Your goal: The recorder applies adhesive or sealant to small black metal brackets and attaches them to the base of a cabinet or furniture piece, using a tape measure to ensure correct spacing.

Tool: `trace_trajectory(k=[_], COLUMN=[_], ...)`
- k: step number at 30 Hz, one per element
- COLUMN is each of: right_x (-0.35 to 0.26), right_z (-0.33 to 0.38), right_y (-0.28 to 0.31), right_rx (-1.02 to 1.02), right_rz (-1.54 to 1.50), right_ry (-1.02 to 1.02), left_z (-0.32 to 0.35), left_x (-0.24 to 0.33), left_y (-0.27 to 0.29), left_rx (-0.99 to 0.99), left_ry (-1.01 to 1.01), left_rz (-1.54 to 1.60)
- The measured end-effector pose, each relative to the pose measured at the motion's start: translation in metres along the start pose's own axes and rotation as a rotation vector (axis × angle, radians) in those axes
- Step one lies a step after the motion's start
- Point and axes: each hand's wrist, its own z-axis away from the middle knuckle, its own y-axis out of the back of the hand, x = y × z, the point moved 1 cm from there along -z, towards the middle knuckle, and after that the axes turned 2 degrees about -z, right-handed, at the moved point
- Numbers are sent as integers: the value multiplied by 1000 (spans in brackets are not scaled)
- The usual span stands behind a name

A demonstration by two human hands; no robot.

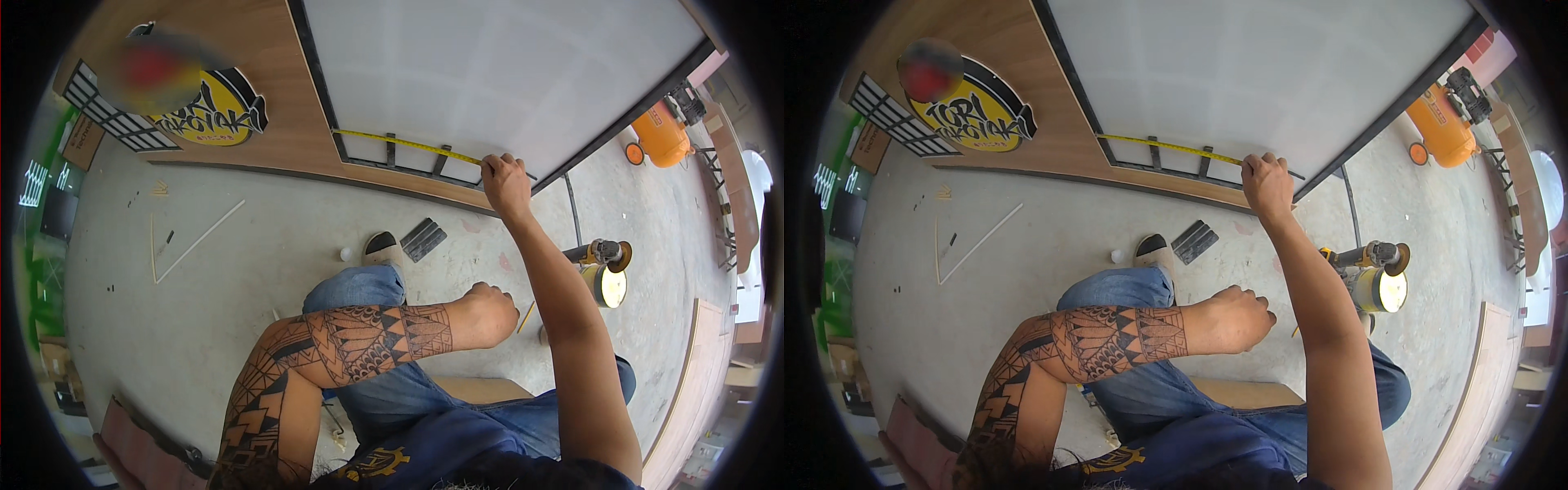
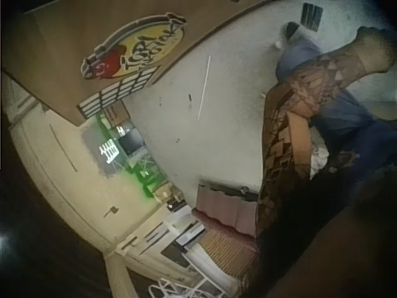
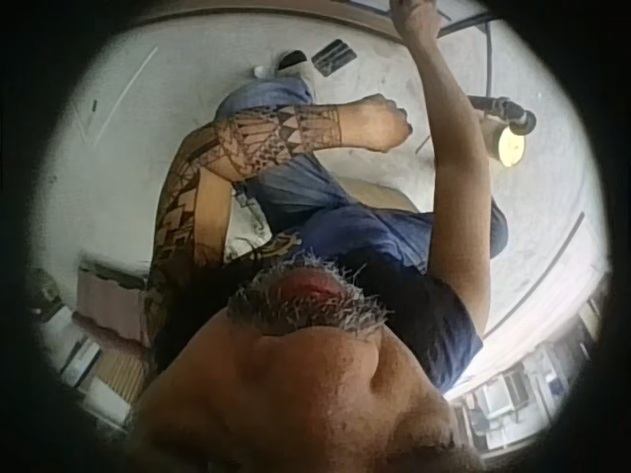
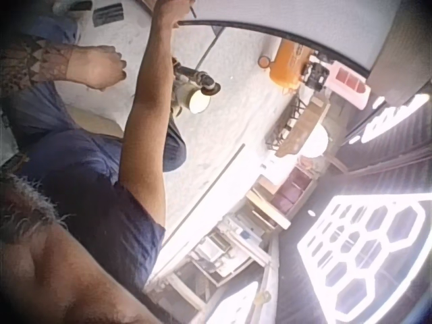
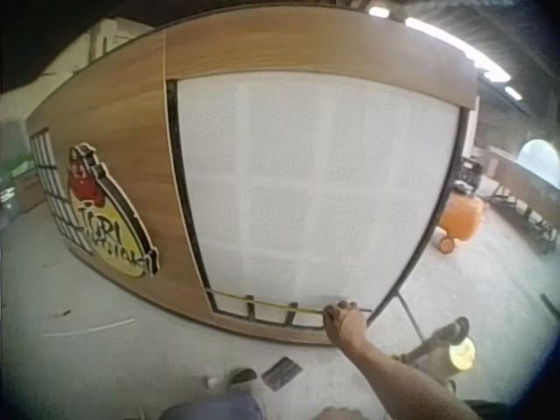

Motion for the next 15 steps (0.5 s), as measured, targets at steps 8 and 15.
trace_trajectory(k=[8,15], right_x=[5,11], right_z=[-1,-2], right_y=[-4,-6], right_rx=[43,44], right_rz=[-27,-22], right_ry=[-6,-12], left_z=[4,8], left_x=[-3,-2], left_y=[2,10], left_rx=[23,18], left_ry=[-12,14], left_rz=[7,25])
